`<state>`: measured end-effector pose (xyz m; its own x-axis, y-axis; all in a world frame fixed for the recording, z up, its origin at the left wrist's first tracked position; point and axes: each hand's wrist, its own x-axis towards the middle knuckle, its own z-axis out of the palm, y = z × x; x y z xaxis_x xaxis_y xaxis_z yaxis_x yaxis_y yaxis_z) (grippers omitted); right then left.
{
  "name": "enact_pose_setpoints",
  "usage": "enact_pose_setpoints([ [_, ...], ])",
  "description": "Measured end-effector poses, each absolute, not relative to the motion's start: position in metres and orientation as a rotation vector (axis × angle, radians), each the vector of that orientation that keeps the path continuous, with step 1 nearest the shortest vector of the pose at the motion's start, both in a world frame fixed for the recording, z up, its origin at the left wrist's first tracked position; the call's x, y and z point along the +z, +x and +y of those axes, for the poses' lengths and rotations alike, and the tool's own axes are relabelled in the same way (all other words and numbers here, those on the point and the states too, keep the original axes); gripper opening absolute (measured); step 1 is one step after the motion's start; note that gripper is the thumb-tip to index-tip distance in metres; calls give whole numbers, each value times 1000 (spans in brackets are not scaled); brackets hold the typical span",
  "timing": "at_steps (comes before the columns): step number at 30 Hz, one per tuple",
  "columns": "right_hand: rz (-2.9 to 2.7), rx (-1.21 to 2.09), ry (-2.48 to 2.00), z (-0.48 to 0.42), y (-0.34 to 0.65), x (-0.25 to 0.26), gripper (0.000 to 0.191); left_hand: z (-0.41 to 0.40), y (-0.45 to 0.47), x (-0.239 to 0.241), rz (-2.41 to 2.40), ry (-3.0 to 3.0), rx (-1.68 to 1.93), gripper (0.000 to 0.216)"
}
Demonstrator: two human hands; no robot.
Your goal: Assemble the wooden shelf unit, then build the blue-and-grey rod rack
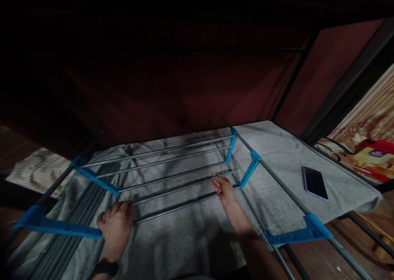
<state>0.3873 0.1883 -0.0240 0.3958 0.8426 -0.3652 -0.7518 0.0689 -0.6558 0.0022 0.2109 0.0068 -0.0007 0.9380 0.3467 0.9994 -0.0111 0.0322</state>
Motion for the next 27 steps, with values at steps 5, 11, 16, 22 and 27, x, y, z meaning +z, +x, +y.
enact_pose_setpoints([
  [5, -101, 1193, -889, 192, 392, -27, 19, 213, -4, 9, -2165, -1972, -617, 36],
  [11, -92, 1195, -877, 192, 398, -30, 20, 228, -1, 7, -2298, -1817, -1216, 44],
  [16, -99, 1215, -883, 192, 399, -33, 20, 245, 5, -2, -2655, -1120, -2313, 61],
  [22, -84, 1243, -896, 193, 400, -34, 12, 238, 11, -3, -2514, -681, -3122, 83],
  [27, -80, 1274, -896, 191, 401, -33, 12, 235, 14, -1, -2404, -537, -3173, 82],
])
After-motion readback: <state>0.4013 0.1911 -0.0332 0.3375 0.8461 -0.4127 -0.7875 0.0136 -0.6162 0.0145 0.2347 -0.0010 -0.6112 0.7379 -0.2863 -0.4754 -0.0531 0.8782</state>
